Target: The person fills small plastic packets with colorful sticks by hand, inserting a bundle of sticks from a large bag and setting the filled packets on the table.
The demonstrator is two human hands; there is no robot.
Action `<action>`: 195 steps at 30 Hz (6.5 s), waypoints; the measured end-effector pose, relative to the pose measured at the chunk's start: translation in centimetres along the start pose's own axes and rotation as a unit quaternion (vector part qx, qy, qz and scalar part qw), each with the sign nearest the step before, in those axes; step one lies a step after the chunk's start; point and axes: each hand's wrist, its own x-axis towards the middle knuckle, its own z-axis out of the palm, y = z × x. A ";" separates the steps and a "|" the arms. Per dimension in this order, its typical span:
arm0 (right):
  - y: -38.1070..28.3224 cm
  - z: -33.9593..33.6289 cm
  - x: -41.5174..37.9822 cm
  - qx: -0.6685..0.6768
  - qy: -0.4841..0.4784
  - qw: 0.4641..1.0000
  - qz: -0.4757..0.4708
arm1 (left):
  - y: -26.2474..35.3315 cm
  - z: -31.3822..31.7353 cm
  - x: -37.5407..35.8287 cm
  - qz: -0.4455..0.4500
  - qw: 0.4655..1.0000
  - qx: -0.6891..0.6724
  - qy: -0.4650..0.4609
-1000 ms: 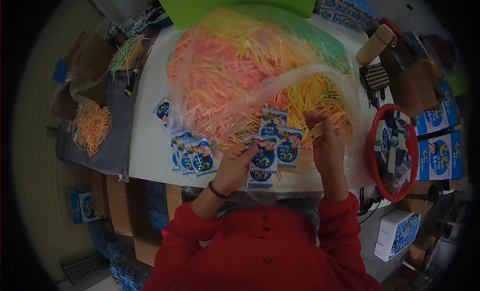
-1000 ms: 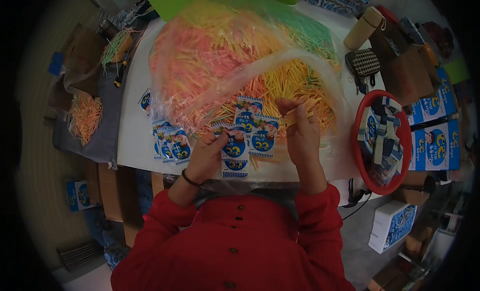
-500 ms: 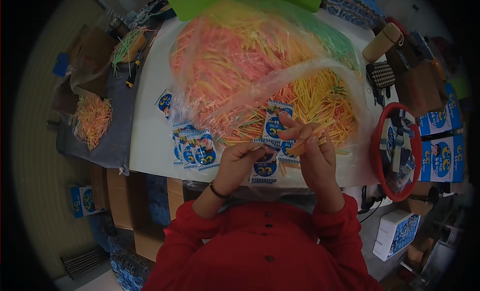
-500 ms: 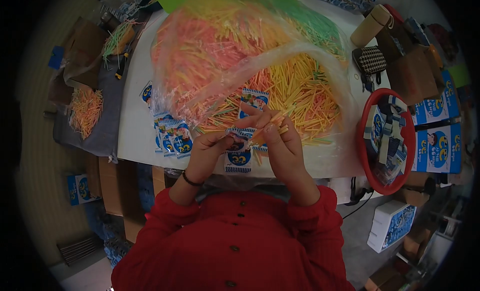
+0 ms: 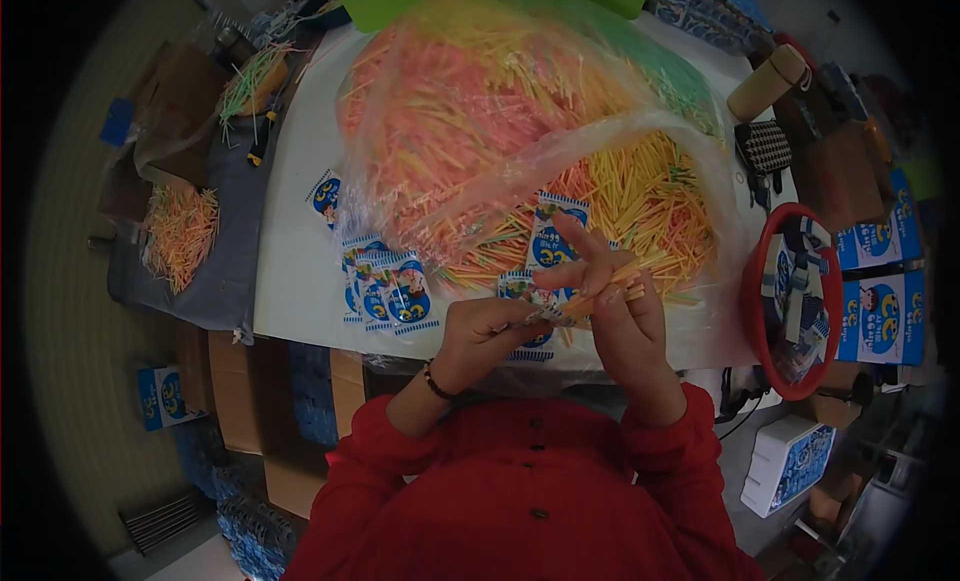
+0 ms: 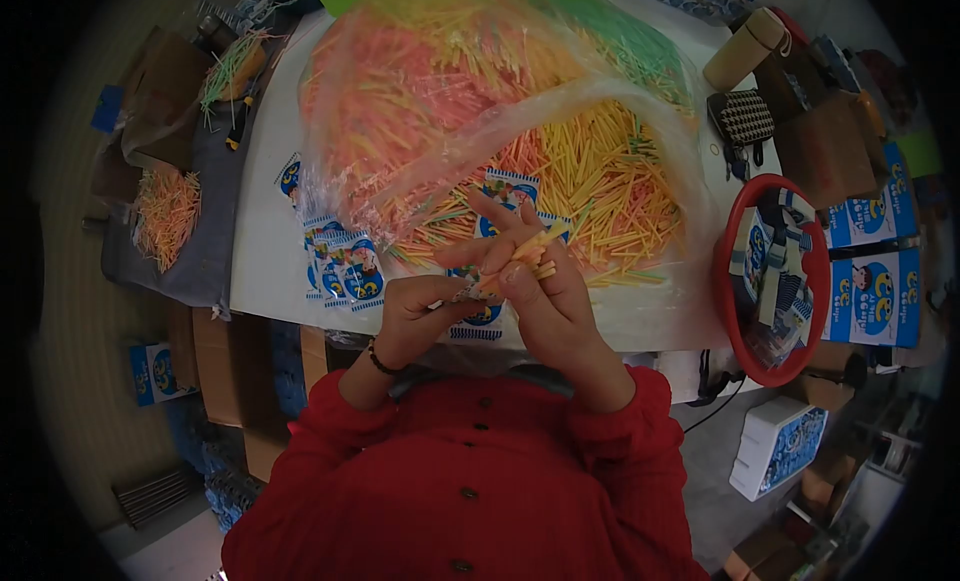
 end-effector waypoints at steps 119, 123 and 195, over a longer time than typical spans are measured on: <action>0.5 -2.0 0.6 0.098 0.123 0.987 0.030 | -1.7 1.2 3.0 -0.109 0.979 -0.174 0.011; 1.6 -1.4 1.1 -0.001 0.042 0.999 -0.031 | -1.5 1.1 2.8 -0.076 0.987 -0.141 0.018; 0.7 -1.9 1.7 -0.456 0.049 0.878 -0.138 | -3.2 1.6 3.7 -0.053 0.980 -0.189 0.028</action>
